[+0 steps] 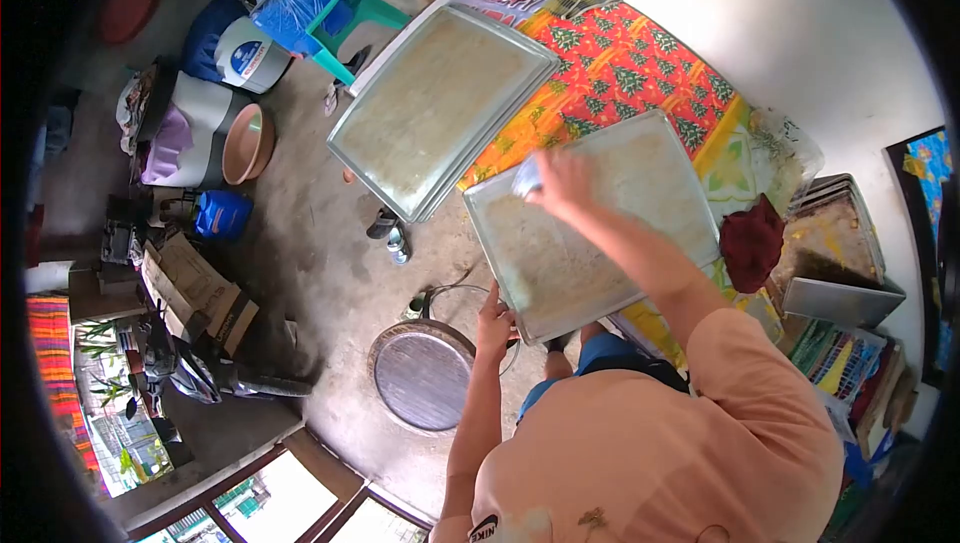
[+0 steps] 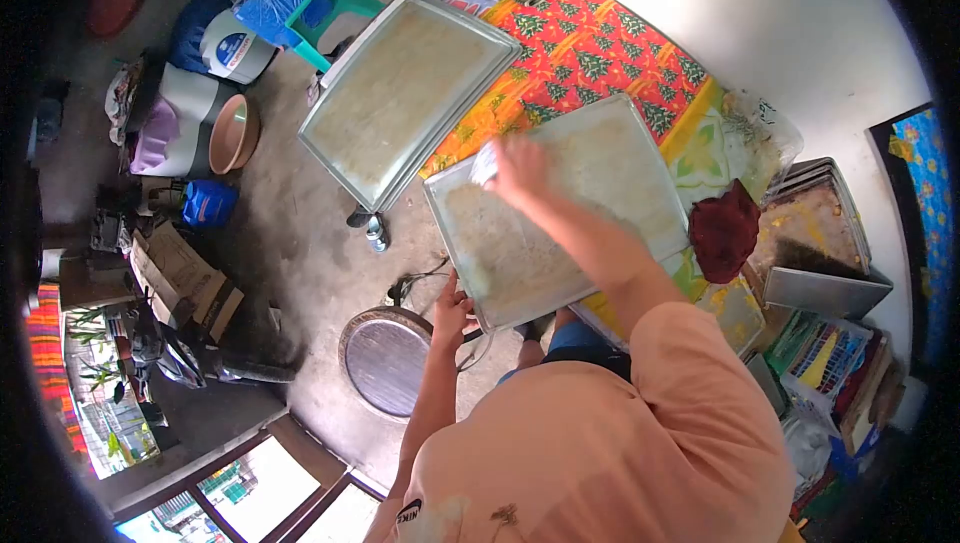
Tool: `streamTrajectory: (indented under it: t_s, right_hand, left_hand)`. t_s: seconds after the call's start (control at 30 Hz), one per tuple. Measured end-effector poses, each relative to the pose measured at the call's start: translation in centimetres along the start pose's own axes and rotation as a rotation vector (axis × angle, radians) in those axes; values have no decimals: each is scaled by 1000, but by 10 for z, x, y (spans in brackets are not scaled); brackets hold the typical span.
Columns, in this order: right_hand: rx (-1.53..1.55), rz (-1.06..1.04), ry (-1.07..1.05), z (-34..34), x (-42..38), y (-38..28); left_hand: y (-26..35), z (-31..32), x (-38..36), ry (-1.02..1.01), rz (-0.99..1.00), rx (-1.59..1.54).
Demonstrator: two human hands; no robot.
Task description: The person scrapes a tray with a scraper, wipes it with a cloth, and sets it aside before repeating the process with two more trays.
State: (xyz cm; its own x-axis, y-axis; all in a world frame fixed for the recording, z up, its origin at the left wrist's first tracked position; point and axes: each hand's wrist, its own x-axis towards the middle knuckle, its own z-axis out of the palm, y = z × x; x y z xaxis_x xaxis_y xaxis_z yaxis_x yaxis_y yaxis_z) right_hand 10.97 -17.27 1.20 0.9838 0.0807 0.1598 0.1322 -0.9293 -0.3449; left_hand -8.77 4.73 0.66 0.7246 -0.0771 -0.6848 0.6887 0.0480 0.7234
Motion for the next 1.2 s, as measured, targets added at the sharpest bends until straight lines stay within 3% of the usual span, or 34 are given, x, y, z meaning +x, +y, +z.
streamTrajectory:
  t_s: [0.1,0.2,0.23,0.4,0.47,0.57,0.63,0.73,0.77,0.83,0.97,1.03,1.13,1.2]
  right_hand:
    - [23,-275,-223,4,-31,-42]
    - [62,40,-84,6,15,-18]
    - [6,75,67,2,28,-8]
    - [31,-184,-182,1,-36,-50]
    - [7,-195,-227,-3,-55,-46]
    - [37,124,-180,-12,-36,-13]
    - [31,228,72,-23,-7,25]
    - [-3,424,48,-26,-9,25]
    - [46,404,-89,-21,-24,11]
    - [-50,257,-114,-11,-69,-40]
    - [44,311,-3,-13,-74,-13]
    - [22,597,-13,-38,-46,34]
    - [-43,625,77,-53,-55,52]
    - [-7,469,14,-18,-85,14]
  left_hand:
    - [-4,-1,3,2,0,50]
    - [-2,3,0,48,50,13]
    - [1,4,-2,53,43,-3]
    - [7,-1,10,65,51,76]
    - [9,-3,12,50,45,138]
    - [26,7,14,52,65,82]
    - [26,12,18,64,66,9]
    - [11,9,34,85,55,-30]
    - [7,8,35,94,55,-16]
    - [7,11,34,105,47,-21]
    - [13,13,26,107,-3,-45]
    - [12,8,14,60,-84,-36]
    - [10,6,-2,-64,-194,-98]
    - [-1,12,-13,-106,-204,-259]
